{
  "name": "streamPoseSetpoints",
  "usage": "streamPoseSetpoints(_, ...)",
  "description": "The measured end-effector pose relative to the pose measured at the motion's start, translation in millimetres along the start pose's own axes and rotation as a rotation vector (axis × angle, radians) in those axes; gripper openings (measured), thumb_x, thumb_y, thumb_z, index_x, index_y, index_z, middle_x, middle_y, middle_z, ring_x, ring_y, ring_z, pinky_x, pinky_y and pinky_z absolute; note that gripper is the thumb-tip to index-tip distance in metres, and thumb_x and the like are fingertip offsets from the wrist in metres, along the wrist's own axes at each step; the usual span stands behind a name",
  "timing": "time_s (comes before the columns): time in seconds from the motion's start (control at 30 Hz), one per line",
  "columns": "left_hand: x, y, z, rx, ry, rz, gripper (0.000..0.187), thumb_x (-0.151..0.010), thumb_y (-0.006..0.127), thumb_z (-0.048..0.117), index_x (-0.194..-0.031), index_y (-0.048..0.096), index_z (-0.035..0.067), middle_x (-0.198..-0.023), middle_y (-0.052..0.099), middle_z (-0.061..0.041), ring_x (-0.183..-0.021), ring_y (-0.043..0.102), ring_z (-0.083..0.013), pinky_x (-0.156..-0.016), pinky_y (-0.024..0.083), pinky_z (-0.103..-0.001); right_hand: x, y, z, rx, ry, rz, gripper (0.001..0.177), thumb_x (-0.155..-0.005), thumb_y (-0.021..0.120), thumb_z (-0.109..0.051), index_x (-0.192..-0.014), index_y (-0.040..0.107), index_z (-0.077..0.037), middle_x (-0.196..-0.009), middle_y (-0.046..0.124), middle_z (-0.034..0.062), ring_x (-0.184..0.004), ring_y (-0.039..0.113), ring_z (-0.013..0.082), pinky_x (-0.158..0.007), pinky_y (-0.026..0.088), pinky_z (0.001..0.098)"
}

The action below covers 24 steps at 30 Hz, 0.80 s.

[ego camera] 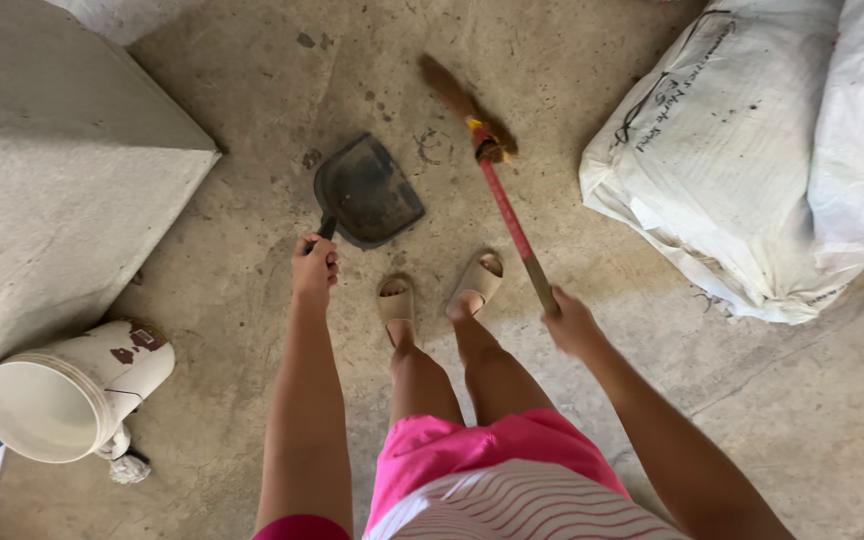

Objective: The person sweeps debris from the concrete floor into a handheld dustpan using a small broom, moving across different areas of the workspace.

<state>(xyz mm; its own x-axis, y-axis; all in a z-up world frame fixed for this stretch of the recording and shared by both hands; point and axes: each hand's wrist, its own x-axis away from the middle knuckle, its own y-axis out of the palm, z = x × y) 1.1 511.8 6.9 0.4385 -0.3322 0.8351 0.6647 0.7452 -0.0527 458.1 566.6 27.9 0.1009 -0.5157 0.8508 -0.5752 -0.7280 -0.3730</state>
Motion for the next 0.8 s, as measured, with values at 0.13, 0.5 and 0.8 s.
streamPoseSetpoints(0.13, -24.5, -13.3, -20.3, -0.078, 0.022, 0.031, 0.02, -0.087, 0.068, 0.009, -0.098, 0.053, 0.015, -0.067, 0.05, 0.0, -0.048, 0.038, -0.0091, -0.042, 0.029, -0.03, -54.1, 58.0, -29.8, -0.122, 0.033, -0.042, 0.033, -0.094, 0.057, -0.014, -0.126, 0.06, -0.009, -0.064, 0.062, 0.0125, -0.044, 0.059, 0.0216, -0.039, 0.046, 0.0387)
streamPoseSetpoints(0.5, -41.8, -21.3, -18.8, -0.08, -0.01, -0.002, 0.019, -0.085, 0.067, 0.01, -0.095, 0.051, 0.014, -0.066, 0.052, -0.001, -0.047, 0.041, -0.0114, -0.041, 0.031, -0.032, 98.5, 132.2, -63.9, -0.403, 0.165, -0.234, 0.067, -0.091, 0.061, -0.006, -0.155, 0.039, -0.012, -0.056, 0.056, 0.0051, -0.035, 0.045, 0.013, -0.03, 0.038, 0.0277)
streamPoseSetpoints(0.8, -11.3, -117.9, -14.3, -0.054, -0.026, -0.06, 0.022, -0.083, 0.066, 0.011, -0.095, 0.05, 0.018, -0.068, 0.052, 0.002, -0.048, 0.039, -0.0084, -0.042, 0.027, -0.028, 96.6, 104.5, 9.7, -0.287, 0.04, 0.11, 0.068, -0.088, 0.065, -0.004, -0.152, 0.044, -0.013, -0.062, 0.056, 0.0074, -0.041, 0.048, 0.0132, -0.036, 0.04, 0.0323)
